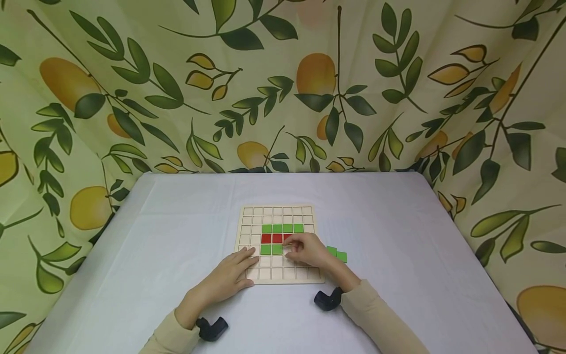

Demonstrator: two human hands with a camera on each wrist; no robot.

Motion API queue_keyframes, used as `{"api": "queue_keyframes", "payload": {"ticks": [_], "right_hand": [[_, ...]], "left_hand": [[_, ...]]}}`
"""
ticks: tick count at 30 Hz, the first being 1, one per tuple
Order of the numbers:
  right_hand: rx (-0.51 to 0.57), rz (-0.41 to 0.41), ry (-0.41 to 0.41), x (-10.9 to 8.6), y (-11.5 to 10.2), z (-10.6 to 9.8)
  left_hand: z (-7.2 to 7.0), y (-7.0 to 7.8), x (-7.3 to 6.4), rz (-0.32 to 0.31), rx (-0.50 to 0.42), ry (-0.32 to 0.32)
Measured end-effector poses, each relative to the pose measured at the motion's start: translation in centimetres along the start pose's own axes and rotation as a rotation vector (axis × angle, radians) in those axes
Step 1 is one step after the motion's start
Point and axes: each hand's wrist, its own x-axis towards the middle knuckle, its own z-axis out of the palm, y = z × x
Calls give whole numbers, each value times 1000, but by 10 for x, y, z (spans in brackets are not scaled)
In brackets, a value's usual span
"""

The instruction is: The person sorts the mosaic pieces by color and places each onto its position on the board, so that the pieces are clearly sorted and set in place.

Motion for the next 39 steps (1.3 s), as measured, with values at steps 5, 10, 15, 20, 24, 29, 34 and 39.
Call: {"api": "queue_keyframes", "payload": {"ticks": [5,10,15,20,24,29,34,39], "right_hand": [[11,15,5,-5,1,-4],[21,35,11,-9,4,-9],[8,30,26,-15,5,-14],[14,28,30,-20,7,-19],[44,48,41,-25,9,-25],[51,70,51,-31,11,-32],[39,77,54,-35,16,-39],[34,88,61,-40,20,-46]], "left_hand": [[0,0,0,8,4,10],[1,0,0,8,-2,8],[-1,1,-2,13,-7,8],[-1,1,-2,14,-4,8],[1,-1,-1,19,3,10],[2,-2,0,14,-1,6],[2,-2,0,13,0,7],[1,0,-1,16,8,10]]}}
